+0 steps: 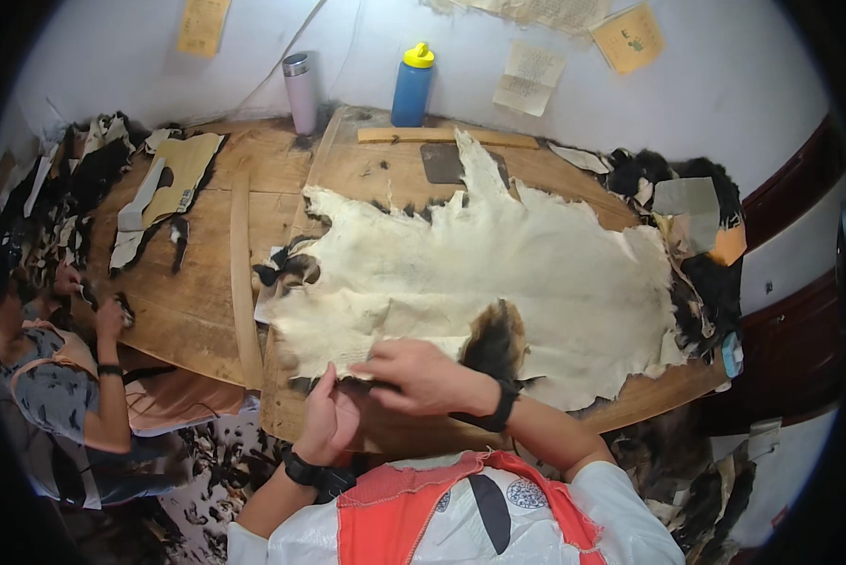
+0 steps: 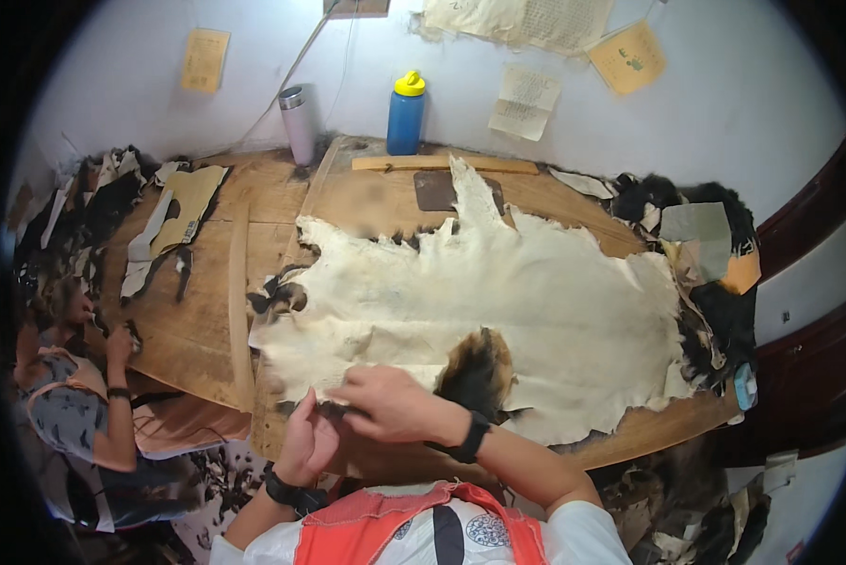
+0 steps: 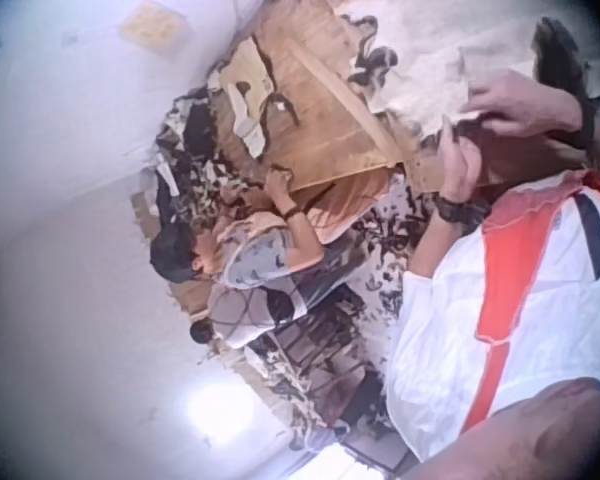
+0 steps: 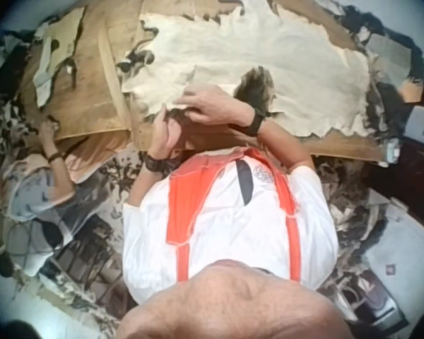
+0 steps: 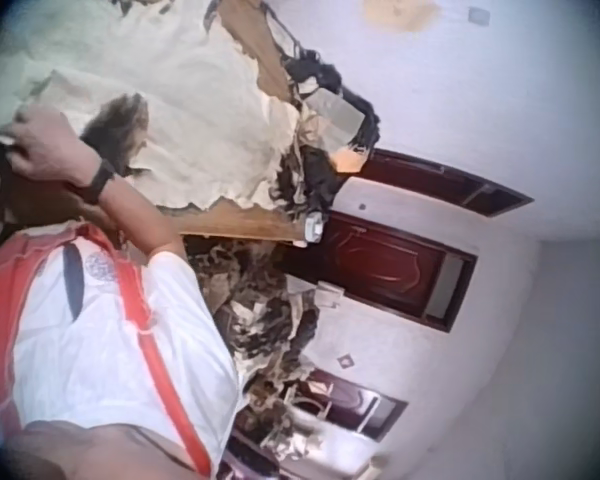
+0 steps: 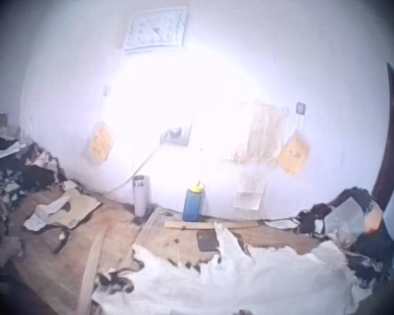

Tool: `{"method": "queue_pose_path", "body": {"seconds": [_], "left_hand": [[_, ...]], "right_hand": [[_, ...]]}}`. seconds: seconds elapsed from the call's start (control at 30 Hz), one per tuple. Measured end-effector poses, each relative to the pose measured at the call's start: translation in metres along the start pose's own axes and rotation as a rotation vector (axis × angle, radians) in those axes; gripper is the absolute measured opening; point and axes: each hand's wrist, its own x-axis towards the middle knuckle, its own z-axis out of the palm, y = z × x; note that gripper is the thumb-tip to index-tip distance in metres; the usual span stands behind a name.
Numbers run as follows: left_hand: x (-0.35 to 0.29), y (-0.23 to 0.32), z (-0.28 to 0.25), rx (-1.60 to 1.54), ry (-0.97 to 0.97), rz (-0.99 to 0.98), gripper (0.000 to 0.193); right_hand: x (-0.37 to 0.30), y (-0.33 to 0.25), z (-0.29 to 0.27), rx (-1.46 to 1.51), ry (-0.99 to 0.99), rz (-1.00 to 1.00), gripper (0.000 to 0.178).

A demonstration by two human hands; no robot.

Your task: The recorder uses a specialized curved knife to cut out specific shapes from fur pelts according to paper patterns.

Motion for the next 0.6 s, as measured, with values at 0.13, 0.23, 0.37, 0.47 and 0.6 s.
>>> {"method": "queue_pose_path", "body": {"seconds": [0.13,0.23,0.37,0.47,0.6], "left_hand": [[0.002,0.002,-0.061,-0.071,-0.021,0.020,0.029],[-0.020,0.016,-0.030,0.258,0.120,-0.145,0.030],[-0.020,0.043,-0.005,0.750,-0.140,-0.011,0.033],[0.017,0.060,0.056,1.494,-0.348,0.418,0.037],[0.063,0.048,0.066,2.113,-0.624,0.628,0.051]], "right_hand": [[-0.050,0.037,-0.016,-0.243,0.533,0.382,0.039],[-0.096,0.065,-0.019,-0.531,0.567,0.584,0.040],[-0.121,0.047,-0.019,-0.231,0.195,0.640,0.040],[-0.136,0.021,-0.015,0.134,-0.047,0.457,0.039],[-0.122,-0.033,-0.033,0.675,-0.403,0.449,0.041]]}}
